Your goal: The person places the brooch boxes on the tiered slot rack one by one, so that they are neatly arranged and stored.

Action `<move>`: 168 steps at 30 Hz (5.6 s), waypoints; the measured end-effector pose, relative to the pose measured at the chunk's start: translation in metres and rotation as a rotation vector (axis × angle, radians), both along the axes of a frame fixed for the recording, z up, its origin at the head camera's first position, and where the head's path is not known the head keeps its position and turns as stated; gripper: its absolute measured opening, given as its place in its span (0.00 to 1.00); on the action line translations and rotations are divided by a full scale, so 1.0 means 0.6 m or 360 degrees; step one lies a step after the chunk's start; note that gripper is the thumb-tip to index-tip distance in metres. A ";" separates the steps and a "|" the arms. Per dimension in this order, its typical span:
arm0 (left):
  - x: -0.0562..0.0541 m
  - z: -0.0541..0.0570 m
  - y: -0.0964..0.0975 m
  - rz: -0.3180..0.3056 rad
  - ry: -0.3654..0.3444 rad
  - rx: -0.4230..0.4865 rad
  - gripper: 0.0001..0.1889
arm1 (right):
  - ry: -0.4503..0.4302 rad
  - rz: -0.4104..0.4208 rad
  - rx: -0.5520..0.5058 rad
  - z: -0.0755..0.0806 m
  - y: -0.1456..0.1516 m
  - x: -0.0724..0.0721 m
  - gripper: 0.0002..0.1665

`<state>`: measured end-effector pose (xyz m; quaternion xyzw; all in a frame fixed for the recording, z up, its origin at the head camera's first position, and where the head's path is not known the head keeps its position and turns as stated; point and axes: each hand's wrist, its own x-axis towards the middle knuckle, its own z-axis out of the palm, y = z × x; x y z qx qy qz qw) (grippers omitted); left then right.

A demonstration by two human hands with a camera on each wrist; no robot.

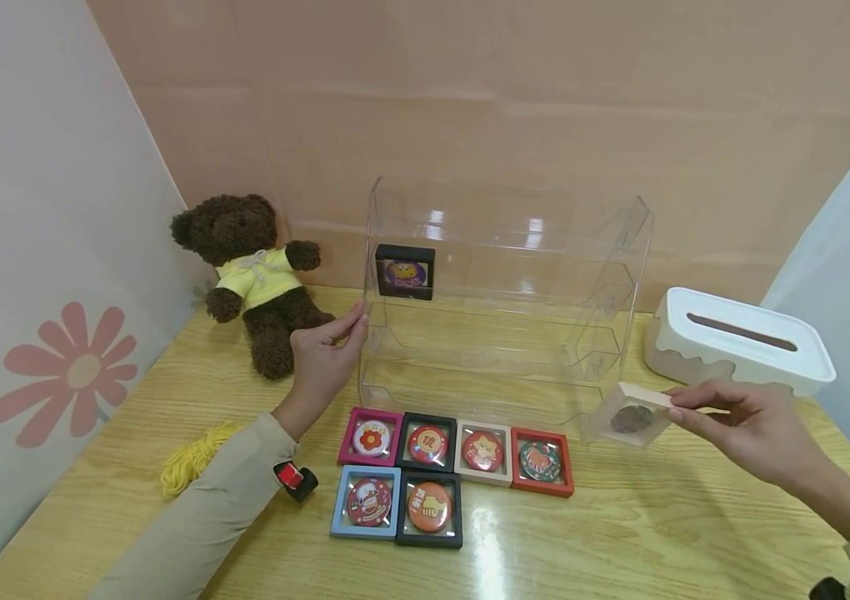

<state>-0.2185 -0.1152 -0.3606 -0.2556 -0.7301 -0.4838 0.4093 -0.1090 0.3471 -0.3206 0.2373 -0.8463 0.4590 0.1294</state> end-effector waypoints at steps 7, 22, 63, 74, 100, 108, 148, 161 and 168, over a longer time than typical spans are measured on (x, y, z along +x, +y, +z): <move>0.002 0.002 0.002 0.0015 -0.0008 -0.0013 0.11 | 0.0031 0.0012 -0.0278 0.023 -0.007 -0.011 0.13; 0.041 0.043 0.015 -0.0048 -0.0030 0.0020 0.10 | 0.0014 0.0118 -0.0811 0.053 -0.055 -0.038 0.07; 0.042 0.037 0.011 -0.0042 -0.0026 0.0034 0.09 | 0.0205 -0.0255 -0.0565 0.107 -0.214 -0.128 0.08; 0.039 0.044 0.011 -0.0018 0.0015 0.0008 0.10 | 0.0205 -0.0403 -0.0398 0.116 -0.239 -0.158 0.11; 0.040 0.045 0.012 -0.0057 -0.0057 0.0066 0.10 | 0.0174 -0.0368 0.0010 0.115 -0.292 -0.189 0.10; 0.010 0.012 0.003 -0.0079 -0.0048 0.0090 0.10 | 0.0129 -0.0335 0.0023 0.114 -0.301 -0.190 0.10; 0.036 0.045 0.019 -0.0070 0.0022 0.0074 0.09 | 0.0350 -0.0330 0.0119 0.112 -0.295 -0.179 0.09; 0.041 0.039 0.011 -0.0086 -0.0067 0.0101 0.09 | 0.0496 -0.0147 -0.0155 0.093 -0.275 -0.154 0.04; 0.040 0.038 0.009 -0.0096 -0.0072 0.0120 0.09 | 0.0495 -0.0034 -0.0251 0.094 -0.267 -0.130 0.03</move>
